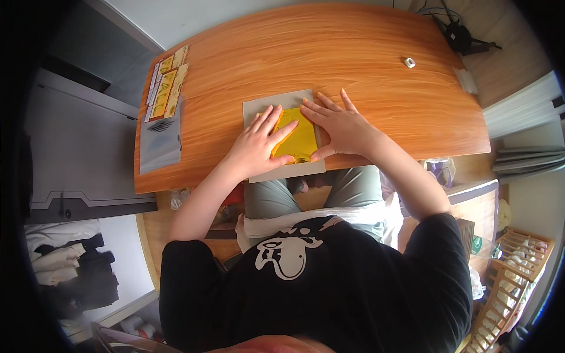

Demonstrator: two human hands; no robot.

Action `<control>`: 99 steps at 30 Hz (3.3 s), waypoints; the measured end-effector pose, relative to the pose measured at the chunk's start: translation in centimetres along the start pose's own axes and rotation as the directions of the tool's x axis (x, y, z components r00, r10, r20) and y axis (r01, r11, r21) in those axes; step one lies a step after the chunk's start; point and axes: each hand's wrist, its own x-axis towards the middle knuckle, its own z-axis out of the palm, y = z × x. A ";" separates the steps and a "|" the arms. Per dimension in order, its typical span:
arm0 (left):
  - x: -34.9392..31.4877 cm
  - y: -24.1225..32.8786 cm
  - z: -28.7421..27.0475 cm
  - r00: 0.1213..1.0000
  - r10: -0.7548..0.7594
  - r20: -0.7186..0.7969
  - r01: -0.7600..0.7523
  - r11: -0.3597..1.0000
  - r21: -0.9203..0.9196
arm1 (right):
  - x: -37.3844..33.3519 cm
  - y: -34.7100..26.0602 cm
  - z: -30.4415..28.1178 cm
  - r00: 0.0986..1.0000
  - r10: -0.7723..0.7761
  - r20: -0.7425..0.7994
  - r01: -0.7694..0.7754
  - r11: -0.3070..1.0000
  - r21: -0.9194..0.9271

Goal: Folding a gold Mylar balloon and placing it into a plastic sleeve with a cardboard backing.

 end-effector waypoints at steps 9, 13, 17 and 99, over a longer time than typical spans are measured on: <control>0.3 0.0 0.2 0.999 -0.017 -0.037 0.015 0.998 -0.056 | 0.5 -0.1 -1.2 0.996 0.043 0.080 -0.048 0.998 0.052; 0.4 -0.1 0.4 0.998 -0.018 -0.068 0.016 0.999 -0.036 | 1.4 -2.6 0.9 0.991 0.112 -0.079 -0.101 0.986 0.134; 0.3 -0.2 0.4 0.998 -0.048 -0.032 0.044 0.994 -0.102 | 3.6 -7.1 4.4 0.936 0.162 -0.312 -0.136 0.985 0.102; 0.6 -0.3 1.8 0.992 -0.116 -0.040 0.119 0.990 0.078 | 0.5 -0.7 -0.6 0.995 0.066 0.076 -0.077 0.984 0.158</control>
